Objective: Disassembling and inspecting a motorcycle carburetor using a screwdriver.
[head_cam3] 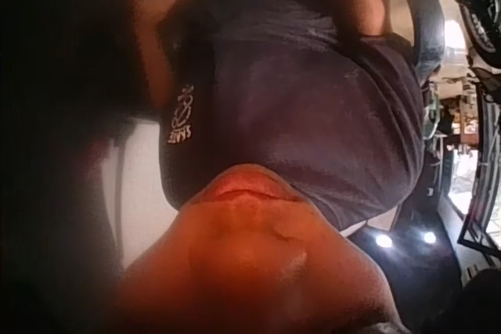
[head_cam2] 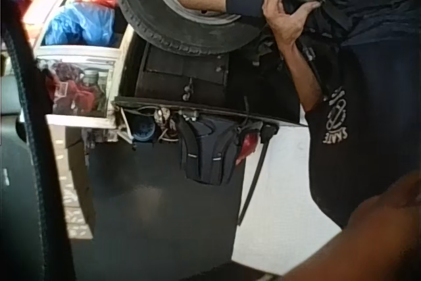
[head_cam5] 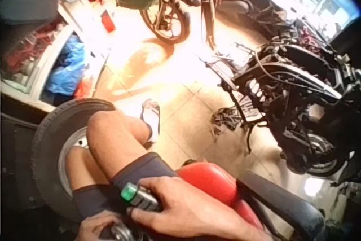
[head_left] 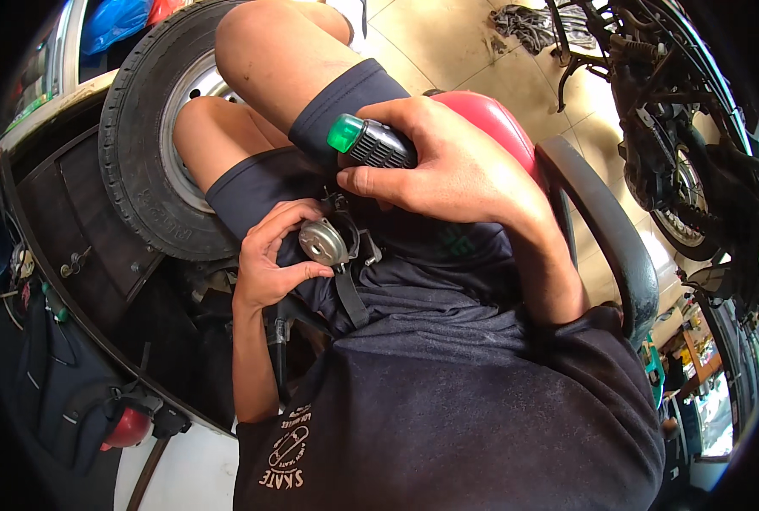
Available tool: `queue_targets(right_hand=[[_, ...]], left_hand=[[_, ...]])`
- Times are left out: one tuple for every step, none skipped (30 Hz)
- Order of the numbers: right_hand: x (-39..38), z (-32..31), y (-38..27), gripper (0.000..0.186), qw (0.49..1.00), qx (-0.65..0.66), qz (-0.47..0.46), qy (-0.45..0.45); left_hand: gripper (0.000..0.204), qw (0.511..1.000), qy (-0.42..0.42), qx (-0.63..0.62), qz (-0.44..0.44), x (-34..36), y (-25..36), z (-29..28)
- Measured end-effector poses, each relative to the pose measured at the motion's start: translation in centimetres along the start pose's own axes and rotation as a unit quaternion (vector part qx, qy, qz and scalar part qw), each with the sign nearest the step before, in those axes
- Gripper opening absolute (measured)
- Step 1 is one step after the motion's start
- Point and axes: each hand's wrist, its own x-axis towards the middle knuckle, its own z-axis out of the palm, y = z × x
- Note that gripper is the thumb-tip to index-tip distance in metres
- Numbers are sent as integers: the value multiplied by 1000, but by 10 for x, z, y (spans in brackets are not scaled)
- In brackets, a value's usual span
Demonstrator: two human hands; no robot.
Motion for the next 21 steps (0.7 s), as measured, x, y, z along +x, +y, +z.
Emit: queue_targets(right_hand=[[1,-2,1,31,1000,9,7,-1],[1,-3,3,29,1000,12,7,0],[2,-4,4,27,1000,5,2,2],[3,-4,6,25,1000,19,1,0],[3,-5,7,24,1000,24,-6,-1],[4,-6,7,22,1000,19,-5,-1],[4,-6,8,22,1000,28,-13,-7],[4,-7,8,22,999,27,-14,-11],[4,-9,9,22,1000,20,-14,-14],[4,-10,9,22,999,19,-20,-15],[4,-11,9,22,999,14,-26,-16],[4,-12,9,22,999,2,-34,-14],[4,-13,9,22,999,5,-27,-19],[3,-13,9,23,1000,3,-23,-21],[3,-14,9,23,999,0,-30,-20],[3,-14,9,23,999,8,-22,-24],[3,-13,9,23,999,16,-24,-24],[4,-13,9,23,999,18,-30,-23],[4,-13,10,23,999,28,-28,-26],[4,-13,10,23,999,32,-30,-28],[5,-14,11,23,999,28,-29,-27]], left_hand=[[69,1000,-2,-6,-7,0,0,0],[68,1000,-1,-15,-12,1,-1,0],[68,999,-1,-31,-15,1,-1,0],[68,1000,-1,-23,-14,1,-1,-1],[68,1000,-3,-23,-12,2,-1,-1],[67,1000,-4,-24,-9,2,-1,-2],[67,1000,-5,-20,-8,2,-1,-2],[67,1000,-7,-16,-5,2,-1,-3],[67,1000,-6,-14,-3,3,-1,-3],[67,1000,-7,-16,-3,3,0,-3],[67,1000,-6,-19,-4,3,-1,-3],[67,1000,-4,-22,-5,3,-1,-3],[67,1000,-4,-23,-5,3,-1,-2],[67,1000,-4,-23,-4,3,-1,-2],[67,1000,-2,-24,-4,2,-1,-2],[67,1000,-2,-24,-3,2,-1,-1],[66,1000,0,-26,-3,1,-1,-1],[66,1000,3,-29,-2,1,-1,-1],[66,1000,4,-31,-4,0,-1,0],[66,999,5,-33,-5,0,-1,0],[65,999,6,-37,-6,0,-1,0]])
